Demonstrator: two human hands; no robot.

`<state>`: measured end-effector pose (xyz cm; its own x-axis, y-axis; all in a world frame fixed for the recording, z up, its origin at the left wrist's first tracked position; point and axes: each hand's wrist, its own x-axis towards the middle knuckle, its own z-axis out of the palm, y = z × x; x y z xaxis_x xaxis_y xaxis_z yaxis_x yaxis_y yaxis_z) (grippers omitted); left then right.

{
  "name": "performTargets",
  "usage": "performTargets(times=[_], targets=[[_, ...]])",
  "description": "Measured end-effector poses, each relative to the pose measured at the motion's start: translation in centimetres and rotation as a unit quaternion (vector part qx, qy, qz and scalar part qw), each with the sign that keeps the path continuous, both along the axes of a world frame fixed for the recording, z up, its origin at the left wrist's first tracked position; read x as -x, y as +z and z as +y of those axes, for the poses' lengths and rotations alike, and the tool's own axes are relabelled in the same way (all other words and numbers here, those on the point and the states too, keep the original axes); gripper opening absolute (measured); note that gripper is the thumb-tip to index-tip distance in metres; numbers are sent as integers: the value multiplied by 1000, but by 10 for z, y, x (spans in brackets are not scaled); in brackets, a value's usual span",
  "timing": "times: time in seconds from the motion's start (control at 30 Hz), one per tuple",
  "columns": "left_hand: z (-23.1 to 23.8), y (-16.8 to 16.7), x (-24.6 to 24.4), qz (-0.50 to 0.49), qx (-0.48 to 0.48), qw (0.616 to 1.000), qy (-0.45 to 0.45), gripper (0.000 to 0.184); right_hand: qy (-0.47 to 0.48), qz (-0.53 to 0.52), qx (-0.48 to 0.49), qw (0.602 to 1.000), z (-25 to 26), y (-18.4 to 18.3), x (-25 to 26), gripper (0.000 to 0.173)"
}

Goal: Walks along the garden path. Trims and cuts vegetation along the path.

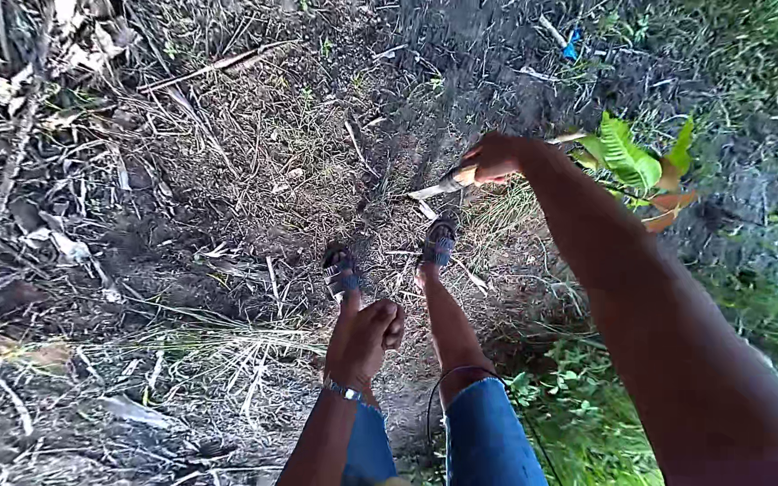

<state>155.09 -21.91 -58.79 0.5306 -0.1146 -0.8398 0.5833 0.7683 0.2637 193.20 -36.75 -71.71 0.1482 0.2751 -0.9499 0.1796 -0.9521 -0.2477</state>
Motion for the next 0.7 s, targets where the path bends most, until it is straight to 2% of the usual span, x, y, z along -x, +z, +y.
performTargets(times=[0.07,0.13,0.17,0.2,0.23,0.27,0.33,0.4,0.5,0.6,0.7], targets=[[-11,-11,-21,19,-24,1000,5,26,93,3,-23,995,14,17,13,46],[-20,-22,-44,57,-51,997,2,30,130,-48,-41,990,10,40,63,42],[-23,-30,-55,76,-66,995,3,30,103,-157,-105,977,-9,42,110,36],[-26,-40,-66,91,-83,992,-1,31,85,-318,-212,920,-38,22,156,33],[-28,-51,-76,103,-101,989,-11,31,122,-170,-105,972,-31,50,155,42],[-31,-61,-85,115,-119,986,-26,30,129,-74,-52,988,-31,60,160,54],[-35,-76,-102,138,-152,976,-75,31,108,4,-18,994,-38,67,184,74],[-39,-93,-113,150,-172,966,-119,32,82,9,-3,997,-43,67,212,80],[-46,-115,-119,159,-195,955,-155,36,63,-1,4,998,-43,65,238,72],[-51,-128,-123,194,-203,946,-164,38,52,0,7,999,-39,61,251,91],[-54,-134,-124,210,-211,937,-180,42,54,3,19,998,-37,56,264,91]])
